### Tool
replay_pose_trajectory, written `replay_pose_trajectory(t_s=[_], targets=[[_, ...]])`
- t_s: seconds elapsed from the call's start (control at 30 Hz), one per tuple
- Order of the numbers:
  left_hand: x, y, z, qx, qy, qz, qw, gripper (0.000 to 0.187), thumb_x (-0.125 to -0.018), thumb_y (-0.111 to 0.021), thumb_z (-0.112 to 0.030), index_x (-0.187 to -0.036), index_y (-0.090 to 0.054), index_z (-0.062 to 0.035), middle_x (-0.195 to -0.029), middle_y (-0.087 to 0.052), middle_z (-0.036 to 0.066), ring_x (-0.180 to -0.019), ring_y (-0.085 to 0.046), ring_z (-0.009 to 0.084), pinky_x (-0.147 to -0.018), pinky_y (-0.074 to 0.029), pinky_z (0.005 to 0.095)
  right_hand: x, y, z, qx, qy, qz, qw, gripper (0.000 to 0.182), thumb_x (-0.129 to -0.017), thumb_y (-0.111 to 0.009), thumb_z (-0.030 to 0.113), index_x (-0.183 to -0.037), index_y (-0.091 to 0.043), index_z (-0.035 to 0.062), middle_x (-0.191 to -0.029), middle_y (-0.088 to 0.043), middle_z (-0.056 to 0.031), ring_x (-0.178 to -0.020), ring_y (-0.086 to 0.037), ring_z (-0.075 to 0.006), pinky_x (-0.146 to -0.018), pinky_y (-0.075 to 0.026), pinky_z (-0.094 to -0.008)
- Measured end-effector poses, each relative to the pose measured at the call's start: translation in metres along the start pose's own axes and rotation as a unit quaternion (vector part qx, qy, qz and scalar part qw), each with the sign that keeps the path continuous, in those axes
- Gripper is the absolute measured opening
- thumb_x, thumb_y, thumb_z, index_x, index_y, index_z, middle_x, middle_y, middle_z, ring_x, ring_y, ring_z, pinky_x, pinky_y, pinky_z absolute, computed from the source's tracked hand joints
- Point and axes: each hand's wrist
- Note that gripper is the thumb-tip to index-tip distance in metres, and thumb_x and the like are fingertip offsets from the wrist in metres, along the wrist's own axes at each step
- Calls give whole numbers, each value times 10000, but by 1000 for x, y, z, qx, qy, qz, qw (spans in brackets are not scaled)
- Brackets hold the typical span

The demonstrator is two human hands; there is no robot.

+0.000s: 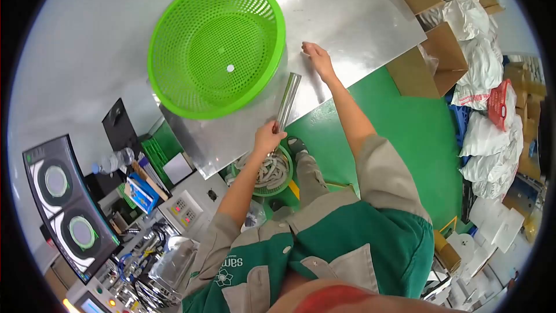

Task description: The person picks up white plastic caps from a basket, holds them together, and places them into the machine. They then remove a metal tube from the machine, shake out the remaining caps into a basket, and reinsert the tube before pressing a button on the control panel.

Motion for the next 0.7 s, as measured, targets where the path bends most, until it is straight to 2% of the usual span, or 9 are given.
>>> replay_pose_trajectory(t_s=[0.1, 0.13, 0.23, 0.3, 0.37, 0.4, 0.5, 0.63, 0.7], targets=[[-51, 1, -5, -1, 25, 33, 999, 333, -650, -766, -261, -780, -581, -17, -684, -602, 110, -639, -582, 244, -612, -450, 345, -17, 10, -33, 90, 43, -4, 995, 394, -970, -452, 310, -1159, -604, -1, -1109, -647, -112, -1125, -551, -161, -931, -419, -277], [-64, -2, -3, 46, 27, 28, 998, 344, -643, -769, -288, -753, -584, -20, -687, -609, 110, -638, -583, 242, -612, -449, 349, -24, 7, -42, 78, 102, -36, 991, 335, -945, -483, 287, -1108, -636, 38, -1079, -654, -125, -1008, -603, -224, -890, -444, -312], [-99, -6, 11, 28, 33, 47, 998, 344, -647, -766, -289, -747, -583, -15, -686, -608, 112, -634, -581, 238, -608, -450, 349, -37, 4, -33, 182, 185, -41, 965, 303, -941, -478, 247, -1091, -643, 41, -1068, -654, -131, -1033, -575, -269, -919, -429, -345], [-108, -1, 3, 28, 40, 60, 997, 334, -655, -760, -284, -730, -581, -12, -678, -603, 103, -622, -573, 219, -592, -446, 337, -48, 2, -36, 210, 245, -43, 946, 268, -924, -488, 213, -1063, -653, 55, -1019, -660, -128, -989, -556, -298, -895, -421, -372], [-110, 6, -10, 47, 74, 86, 992, 329, -658, -758, -278, -726, -581, -9, -674, -599, 99, -617, -569, 207, -585, -443, 330, -54, 1, -38, 249, 264, -36, 931, 253, -918, -493, 202, -1046, -658, 59, -994, -664, -120, -935, -560, -297, -867, -424, -373], [-109, 9, -18, 48, 82, 87, 992, 316, -665, -752, -263, -743, -589, -4, -677, -600, 91, -611, -563, 190, -581, -440, 319, -54, 0, -37, 226, 265, -46, 936, 241, -914, -495, 194, -1031, -662, 66, -959, -666, -109, -886, -550, -298, -850, -416, -373], [-101, 17, -32, 115, 63, 90, 987, 274, -711, -715, -211, -849, -615, 3, -710, -605, 52, -616, -532, 135, -576, -432, 289, -56, 3, -39, 224, 247, -32, 942, 249, -920, -490, 198, -1047, -656, 62, -998, -661, -104, -928, -531, -285, -886, -402, -363], [-85, 34, -62, 215, 86, 136, 963, 273, -777, -655, -189, -978, -599, -14, -776, -581, 10, -644, -499, 90, -570, -405, 247, -53, 9, -33, 217, 229, -5, 949, 252, -923, -484, 193, -1058, -650, 60, -1038, -654, -85, -951, -520, -277, -900, -401, -357], [-85, 37, -61, 220, 70, 147, 962, 192, -821, -638, -174, -931, -578, -29, -791, -599, 36, -647, -568, 110, -581, -453, 240, -56, 9, -37, 220, 235, -9, 947, 253, -923, -484, 191, -1065, -645, 58, -1047, -652, -83, -954, -520, -277, -900, -402, -358]])
Point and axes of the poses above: each hand's wrist, its own x-axis away from the middle knuckle, its own y-axis out of the back of the hand, z = x × y
